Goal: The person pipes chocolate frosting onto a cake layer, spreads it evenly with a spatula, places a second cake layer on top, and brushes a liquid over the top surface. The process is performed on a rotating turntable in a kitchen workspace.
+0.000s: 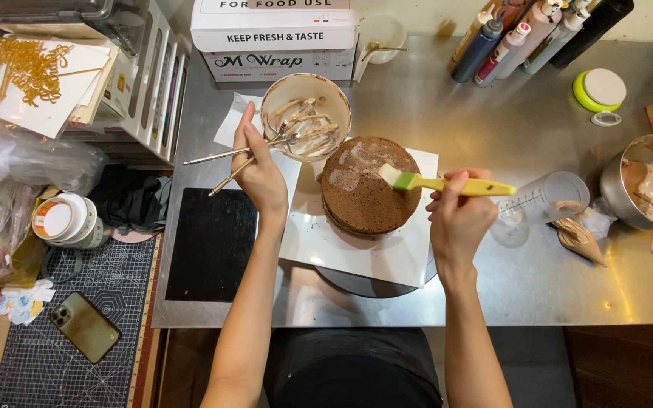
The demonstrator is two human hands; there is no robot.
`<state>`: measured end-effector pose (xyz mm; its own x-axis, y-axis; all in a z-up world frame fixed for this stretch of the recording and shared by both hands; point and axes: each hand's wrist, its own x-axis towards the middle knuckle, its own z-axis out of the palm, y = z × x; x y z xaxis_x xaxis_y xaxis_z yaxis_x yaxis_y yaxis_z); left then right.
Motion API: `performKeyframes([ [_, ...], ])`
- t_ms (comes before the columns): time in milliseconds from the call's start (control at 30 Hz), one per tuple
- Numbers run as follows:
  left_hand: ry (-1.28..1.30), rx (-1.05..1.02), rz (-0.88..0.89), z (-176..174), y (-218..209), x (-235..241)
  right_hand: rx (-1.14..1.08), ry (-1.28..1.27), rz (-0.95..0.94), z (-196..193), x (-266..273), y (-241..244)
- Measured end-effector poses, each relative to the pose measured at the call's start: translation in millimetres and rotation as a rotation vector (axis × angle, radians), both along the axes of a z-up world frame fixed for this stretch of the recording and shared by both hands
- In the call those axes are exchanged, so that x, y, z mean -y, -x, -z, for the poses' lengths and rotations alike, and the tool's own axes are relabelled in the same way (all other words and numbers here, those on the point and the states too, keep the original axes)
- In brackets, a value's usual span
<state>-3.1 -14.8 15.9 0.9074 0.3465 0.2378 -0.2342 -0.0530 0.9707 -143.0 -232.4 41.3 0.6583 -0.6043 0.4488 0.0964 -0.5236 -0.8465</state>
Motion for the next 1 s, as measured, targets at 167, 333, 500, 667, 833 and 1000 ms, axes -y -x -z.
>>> performKeyframes([
  [167,-0.085,0.287,0.047,-9,1,10,-0.058,0.023,0.026,-7,-6,10],
  [333,-0.261,0.320,0.013,-18,9,19,0.363,-0.339,-0.110,-50,-3,18],
  [500,-0.464,0.469,-0.036,-26,22,26,0.153,-0.341,-0.253,-79,-9,-29],
  [667,-0.475,0.518,-0.049,-30,28,32,0.031,-0.268,-0.188,-67,-33,-59],
  [833,-0.324,0.389,-0.054,-24,21,30,0.147,-0.310,-0.227,-62,-21,-46],
  [1000,-0.103,0.255,0.006,-12,14,17,0.319,-0.387,-0.114,-44,8,3],
])
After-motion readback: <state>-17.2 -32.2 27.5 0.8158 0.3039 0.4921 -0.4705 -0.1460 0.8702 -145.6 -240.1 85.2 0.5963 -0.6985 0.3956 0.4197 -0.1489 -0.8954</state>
